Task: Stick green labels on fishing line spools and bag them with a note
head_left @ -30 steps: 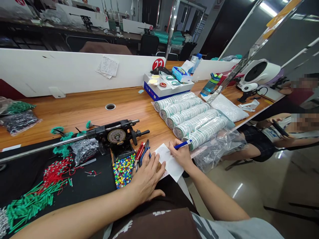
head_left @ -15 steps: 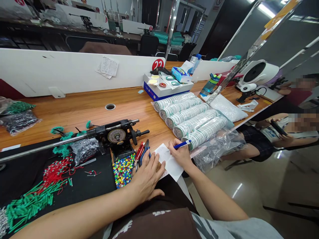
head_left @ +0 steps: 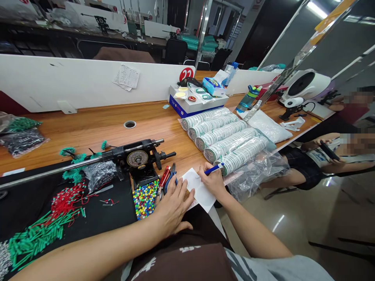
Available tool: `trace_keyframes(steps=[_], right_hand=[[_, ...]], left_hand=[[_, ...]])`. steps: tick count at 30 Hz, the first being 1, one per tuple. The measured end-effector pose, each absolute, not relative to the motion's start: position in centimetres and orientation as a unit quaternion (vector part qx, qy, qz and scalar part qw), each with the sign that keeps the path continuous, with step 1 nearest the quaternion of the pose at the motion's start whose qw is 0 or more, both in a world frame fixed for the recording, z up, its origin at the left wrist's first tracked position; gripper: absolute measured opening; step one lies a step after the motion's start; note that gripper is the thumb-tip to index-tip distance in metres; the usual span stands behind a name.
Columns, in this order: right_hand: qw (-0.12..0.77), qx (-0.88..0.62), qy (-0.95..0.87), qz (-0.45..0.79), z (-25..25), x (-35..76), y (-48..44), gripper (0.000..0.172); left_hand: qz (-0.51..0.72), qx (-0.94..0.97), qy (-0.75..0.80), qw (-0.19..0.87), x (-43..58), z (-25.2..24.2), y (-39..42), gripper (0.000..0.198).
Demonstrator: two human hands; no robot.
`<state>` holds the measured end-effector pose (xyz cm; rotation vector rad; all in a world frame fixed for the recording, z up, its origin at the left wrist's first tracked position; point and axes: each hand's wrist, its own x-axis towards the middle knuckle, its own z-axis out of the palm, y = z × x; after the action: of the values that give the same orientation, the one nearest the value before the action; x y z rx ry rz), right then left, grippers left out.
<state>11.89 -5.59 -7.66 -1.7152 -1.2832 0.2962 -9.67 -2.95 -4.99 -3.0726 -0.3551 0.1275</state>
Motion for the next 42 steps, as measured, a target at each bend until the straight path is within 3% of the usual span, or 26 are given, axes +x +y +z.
trace_keyframes(steps=[6,13,18,42], right_hand=[[0.498,-0.685,-0.514,0.142,-6.8,11.8,-6.6,0.037],[0.442,-0.652,-0.572,0.226,-6.9,10.7,-8.0,0.037],[0.438,-0.658,-0.573,0.214,-7.6,10.5,-7.9,0.035],[0.437,-0.687,-0.552,0.180,-8.0,11.0,-7.7,0.034]], left_hand=[[0.044,-0.993,-0.108,-0.014,-9.8,-4.4,-2.9,0.103],[0.021,-0.993,-0.112,-0.019,-9.8,-4.8,-2.8,0.110],[0.021,-0.994,-0.104,-0.006,-9.7,-4.6,-2.7,0.116],[0.035,-0.994,-0.105,-0.020,-9.9,-4.2,-2.8,0.111]])
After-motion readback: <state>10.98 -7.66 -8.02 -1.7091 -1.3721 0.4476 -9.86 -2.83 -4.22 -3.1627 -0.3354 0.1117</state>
